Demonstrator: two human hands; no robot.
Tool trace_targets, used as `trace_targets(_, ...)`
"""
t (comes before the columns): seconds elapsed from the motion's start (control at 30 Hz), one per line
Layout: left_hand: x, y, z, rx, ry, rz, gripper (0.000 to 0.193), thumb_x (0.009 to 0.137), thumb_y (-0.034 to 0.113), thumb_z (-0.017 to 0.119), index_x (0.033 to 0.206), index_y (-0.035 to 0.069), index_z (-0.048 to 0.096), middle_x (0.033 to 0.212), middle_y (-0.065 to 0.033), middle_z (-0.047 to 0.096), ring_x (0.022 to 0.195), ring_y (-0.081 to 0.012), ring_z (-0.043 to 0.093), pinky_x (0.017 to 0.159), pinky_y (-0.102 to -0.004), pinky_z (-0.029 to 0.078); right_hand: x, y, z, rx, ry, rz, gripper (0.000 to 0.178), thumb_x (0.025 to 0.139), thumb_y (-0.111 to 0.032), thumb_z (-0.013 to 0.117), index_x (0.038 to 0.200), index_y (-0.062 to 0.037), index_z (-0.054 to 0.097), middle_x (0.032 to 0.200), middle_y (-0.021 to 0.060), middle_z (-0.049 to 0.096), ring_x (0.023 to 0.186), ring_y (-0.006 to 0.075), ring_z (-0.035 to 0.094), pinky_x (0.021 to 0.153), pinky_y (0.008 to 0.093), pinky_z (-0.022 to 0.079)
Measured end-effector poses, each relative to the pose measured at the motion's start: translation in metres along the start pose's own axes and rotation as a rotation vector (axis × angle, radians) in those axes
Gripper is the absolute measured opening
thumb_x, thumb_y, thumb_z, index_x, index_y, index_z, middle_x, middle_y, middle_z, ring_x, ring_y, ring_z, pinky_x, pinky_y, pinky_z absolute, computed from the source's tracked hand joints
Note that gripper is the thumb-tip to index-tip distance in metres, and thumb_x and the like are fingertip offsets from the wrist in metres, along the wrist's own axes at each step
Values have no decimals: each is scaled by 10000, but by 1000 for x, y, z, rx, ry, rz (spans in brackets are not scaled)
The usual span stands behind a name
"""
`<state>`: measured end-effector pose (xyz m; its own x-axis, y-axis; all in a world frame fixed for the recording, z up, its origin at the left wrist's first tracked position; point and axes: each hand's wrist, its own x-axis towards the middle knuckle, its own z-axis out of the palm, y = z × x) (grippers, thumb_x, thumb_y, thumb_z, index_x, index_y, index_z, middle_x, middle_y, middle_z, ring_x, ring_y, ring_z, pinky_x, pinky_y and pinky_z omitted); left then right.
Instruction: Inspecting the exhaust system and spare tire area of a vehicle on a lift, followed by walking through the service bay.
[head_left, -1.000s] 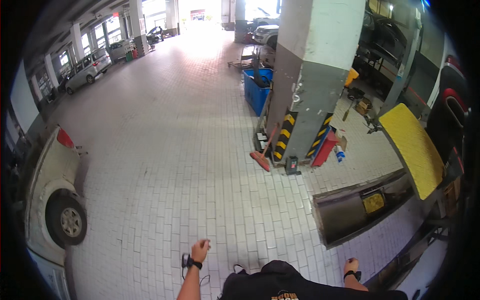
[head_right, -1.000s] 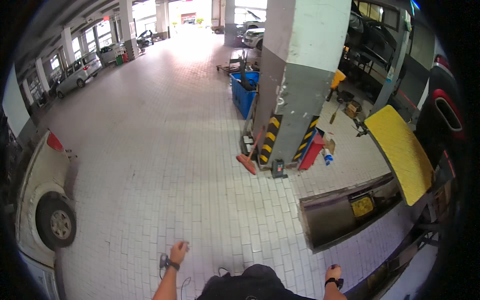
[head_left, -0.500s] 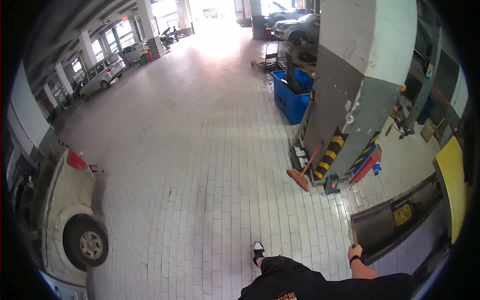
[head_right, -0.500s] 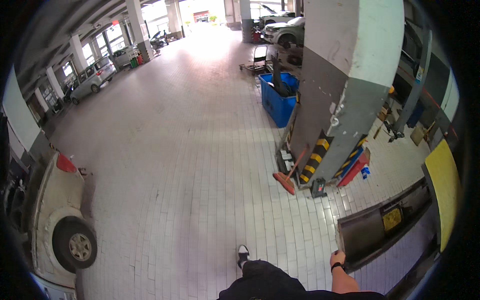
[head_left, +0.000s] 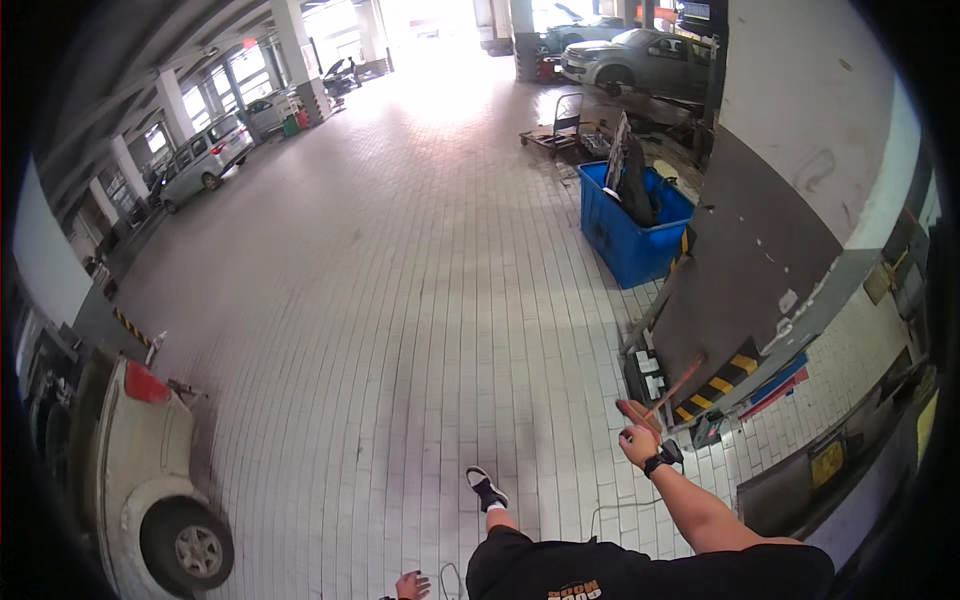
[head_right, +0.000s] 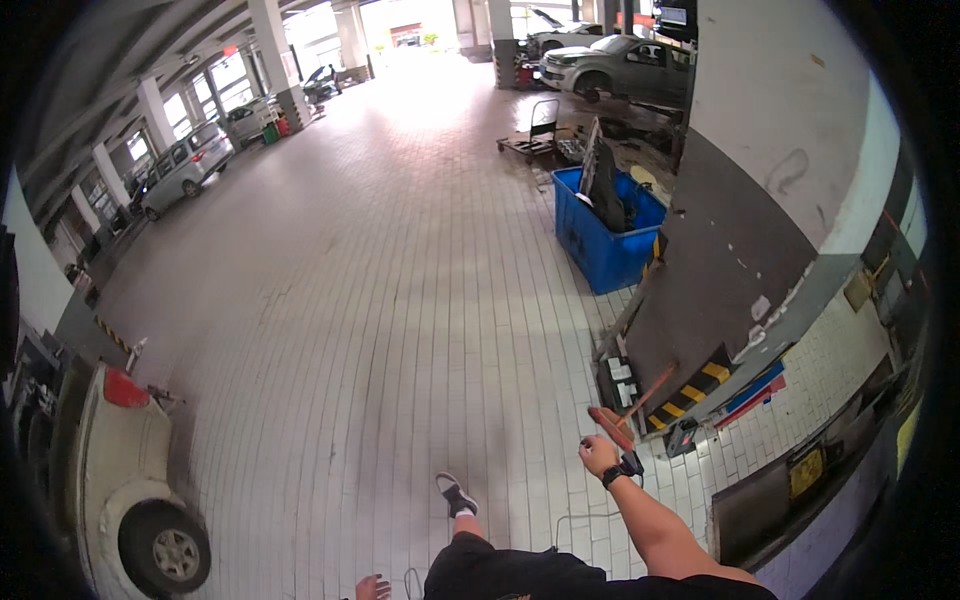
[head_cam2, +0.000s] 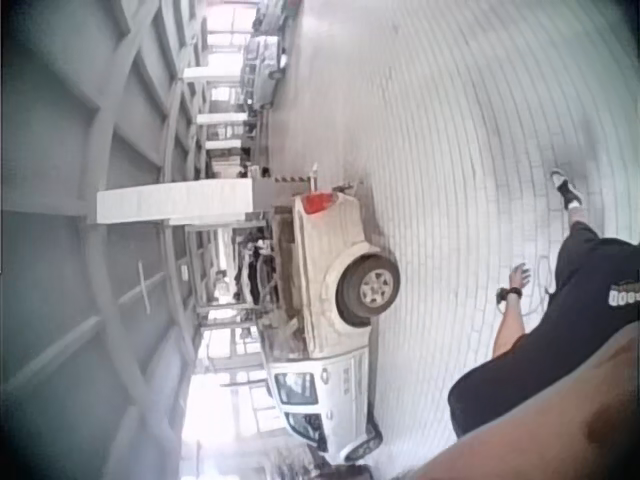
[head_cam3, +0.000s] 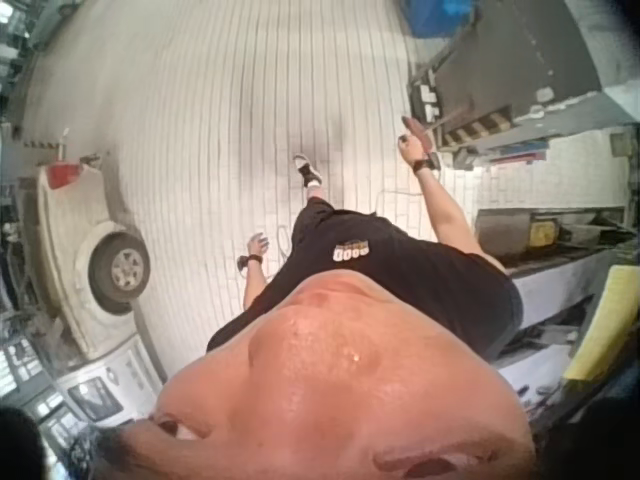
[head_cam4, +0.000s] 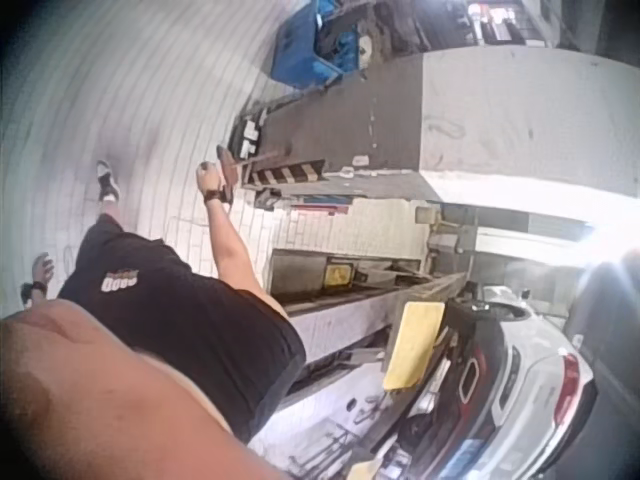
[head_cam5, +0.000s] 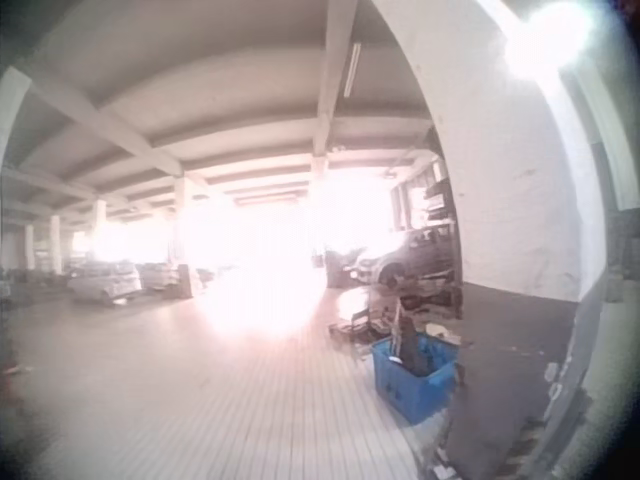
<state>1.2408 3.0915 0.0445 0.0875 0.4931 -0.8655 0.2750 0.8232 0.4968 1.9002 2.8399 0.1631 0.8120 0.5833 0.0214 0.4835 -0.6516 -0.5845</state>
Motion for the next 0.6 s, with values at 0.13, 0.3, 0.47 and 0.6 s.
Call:
trace_targets(0.13,135,57,14,176,-185,-27,372,954,252,494,1284,89,545,1127,-186,633,904,-318,619,672,-409,522,47,24,38,-89,-42,236,228,797,-262,626,850,-52,700,872,181,689,848,358,662,755,453,525)
trace_targets(0.3,236,270,122,127,-106,-275,369,964,248,493,1274,53,544,1136,-199,624,960,-333,602,721,-437,524,21,57,50,-295,-61,780,279,743,-283,641,865,-53,739,893,206,701,873,372,679,836,443,538)
trace_targets(0.47,313,487,239,313,-231,104,289,939,241,513,1132,46,606,881,-145,700,732,-263,692,572,-380,538,33,14,49,-192,91,1064,261,765,-261,637,874,-48,741,904,221,700,917,384,675,851,440,538)
trace_targets(0.6,351,644,324,447,-317,259,289,955,242,505,1162,57,584,894,-143,699,718,-248,689,566,-368,534,84,-14,98,-185,108,1231,263,767,-268,639,842,-39,742,895,216,702,902,375,680,833,447,542)
